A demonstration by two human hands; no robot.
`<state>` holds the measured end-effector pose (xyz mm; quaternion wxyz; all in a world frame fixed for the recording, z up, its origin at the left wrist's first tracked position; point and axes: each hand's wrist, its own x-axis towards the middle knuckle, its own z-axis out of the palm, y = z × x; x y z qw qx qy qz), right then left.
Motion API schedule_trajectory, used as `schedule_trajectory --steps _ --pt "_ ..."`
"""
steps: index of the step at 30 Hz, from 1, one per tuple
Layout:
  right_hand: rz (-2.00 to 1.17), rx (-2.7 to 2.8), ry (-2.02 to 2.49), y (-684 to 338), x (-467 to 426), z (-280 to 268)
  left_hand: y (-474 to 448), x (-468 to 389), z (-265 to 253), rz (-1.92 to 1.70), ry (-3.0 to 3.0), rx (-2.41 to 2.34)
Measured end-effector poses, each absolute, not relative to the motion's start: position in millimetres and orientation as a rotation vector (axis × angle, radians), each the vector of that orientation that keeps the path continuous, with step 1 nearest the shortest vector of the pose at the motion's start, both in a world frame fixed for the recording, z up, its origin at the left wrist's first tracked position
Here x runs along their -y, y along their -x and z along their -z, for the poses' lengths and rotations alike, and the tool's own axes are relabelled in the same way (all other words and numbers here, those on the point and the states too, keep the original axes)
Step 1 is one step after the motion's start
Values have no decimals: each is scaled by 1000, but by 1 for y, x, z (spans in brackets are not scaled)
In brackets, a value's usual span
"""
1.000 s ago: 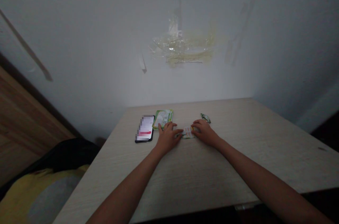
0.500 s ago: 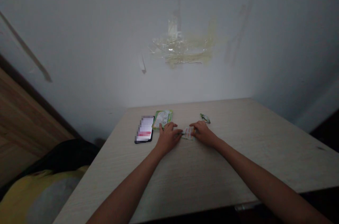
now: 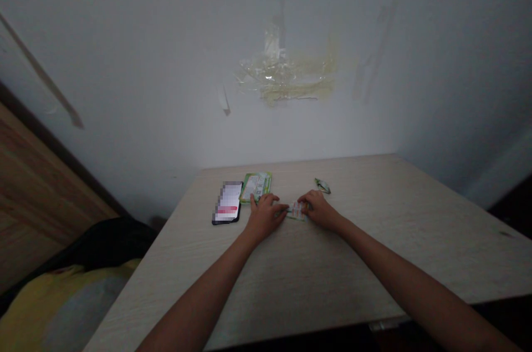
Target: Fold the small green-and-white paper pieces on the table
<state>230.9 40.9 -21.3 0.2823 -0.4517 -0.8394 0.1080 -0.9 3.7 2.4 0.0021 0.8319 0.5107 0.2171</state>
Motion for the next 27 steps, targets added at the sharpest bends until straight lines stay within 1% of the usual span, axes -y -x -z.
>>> schedule_trajectory --steps 10,20,27 --pt "-390 2225 1263 -227 -35 13 0 -3 -3 -661 -2624 -1598" --pt "-412 2161 1142 -225 -29 10 2 -3 -3 -623 -2635 -1607" --pt "-510 2102 1024 -227 -29 7 1 -4 -2 -605 -2634 -1622"
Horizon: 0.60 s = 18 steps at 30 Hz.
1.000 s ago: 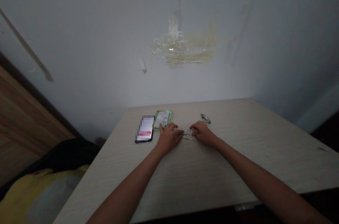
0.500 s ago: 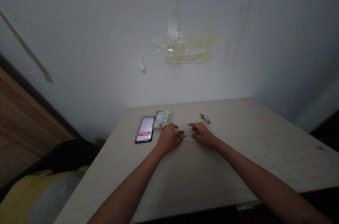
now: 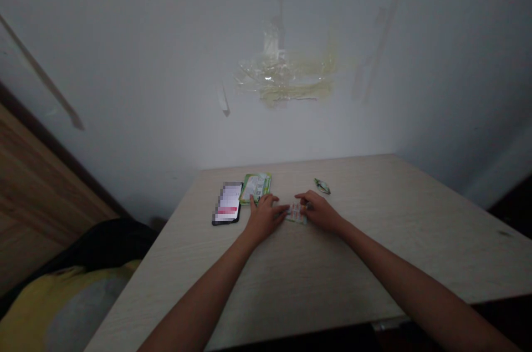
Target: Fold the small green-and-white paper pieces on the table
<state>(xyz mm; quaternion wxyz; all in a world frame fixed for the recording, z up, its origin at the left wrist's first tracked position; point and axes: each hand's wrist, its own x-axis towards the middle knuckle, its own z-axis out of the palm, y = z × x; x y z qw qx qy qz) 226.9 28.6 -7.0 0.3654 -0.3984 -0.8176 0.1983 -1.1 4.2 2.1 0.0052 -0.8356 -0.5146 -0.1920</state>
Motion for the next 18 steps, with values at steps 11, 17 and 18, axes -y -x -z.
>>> schedule_trajectory --steps 11,17,18 --pt "-824 2172 836 -240 -37 5 4 -8 0 756 2498 1681" --pt "-937 2156 862 -238 -35 6 4 -7 -3 740 2503 1705" --pt "-893 2168 842 -237 -34 5 4 -7 -3 716 2517 1710"
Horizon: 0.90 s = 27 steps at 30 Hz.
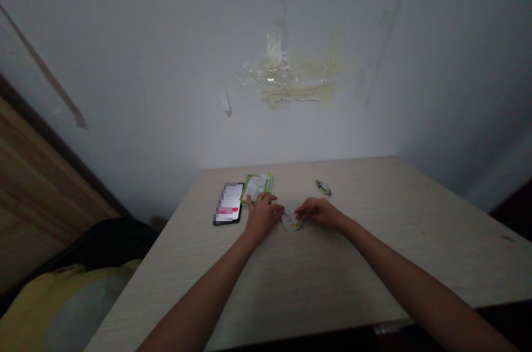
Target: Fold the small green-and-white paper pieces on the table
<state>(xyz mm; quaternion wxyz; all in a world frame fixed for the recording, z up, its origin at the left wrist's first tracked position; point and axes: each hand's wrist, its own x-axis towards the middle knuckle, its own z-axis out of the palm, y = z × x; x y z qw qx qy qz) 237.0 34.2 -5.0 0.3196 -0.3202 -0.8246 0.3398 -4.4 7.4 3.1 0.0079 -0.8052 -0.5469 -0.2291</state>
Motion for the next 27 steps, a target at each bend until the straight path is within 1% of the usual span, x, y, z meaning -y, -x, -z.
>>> schedule_trajectory --steps 4,10,14,18,27 --pt "-704 2211 758 -234 -33 3 3 -6 -2 595 2570 1705" --pt "-514 2225 817 -229 -32 6 0 -4 -1 483 2547 1715" --pt "-478 2217 868 -223 -28 5 0 -4 -3 601 2479 1746" --pt "-455 2199 952 -218 -24 4 0 -4 -7 718 2534 1769" --pt "-475 2188 1004 -215 -23 3 0 -5 -3 710 2546 1711"
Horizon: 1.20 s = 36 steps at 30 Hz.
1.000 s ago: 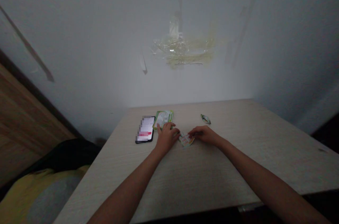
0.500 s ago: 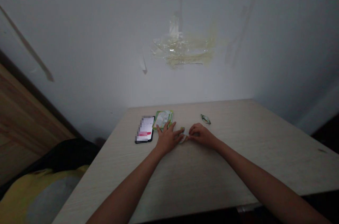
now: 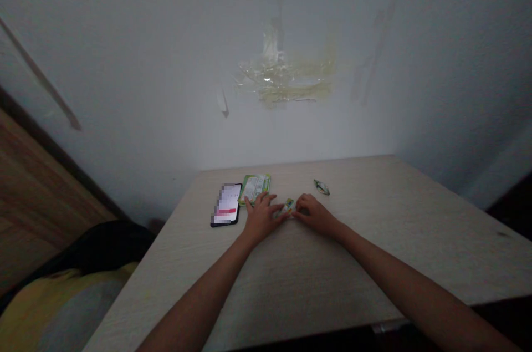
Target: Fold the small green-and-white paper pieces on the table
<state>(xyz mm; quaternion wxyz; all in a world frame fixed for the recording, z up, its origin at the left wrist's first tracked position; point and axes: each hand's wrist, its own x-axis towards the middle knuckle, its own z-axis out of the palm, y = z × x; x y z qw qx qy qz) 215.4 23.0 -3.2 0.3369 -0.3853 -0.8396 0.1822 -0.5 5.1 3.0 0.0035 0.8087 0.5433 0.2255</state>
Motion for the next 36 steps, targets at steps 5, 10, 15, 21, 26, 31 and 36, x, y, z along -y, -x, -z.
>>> schedule_trajectory --steps 5,10,15,21,26,31,36 --pt "-489 2225 870 -218 -20 -3 1 -7 3 -652 -2525 -1780" --pt "-388 2360 862 -226 -22 -8 1 -8 -1 -773 -2515 -1809" --pt "-295 2412 915 -227 -24 -6 2 -6 -7 -860 -2481 -1697" --pt "-298 2342 952 -226 -24 -3 3 -5 -8 -964 -2458 -1726" --pt "-329 2329 959 -229 -26 0 4 -5 -6 -983 -2466 -1718" --pt "-352 2336 944 -231 -29 1 5 -7 -7 -934 -2467 -1650" --pt "-363 2338 950 -231 -28 1 6 -8 -6 -883 -2526 -1535"
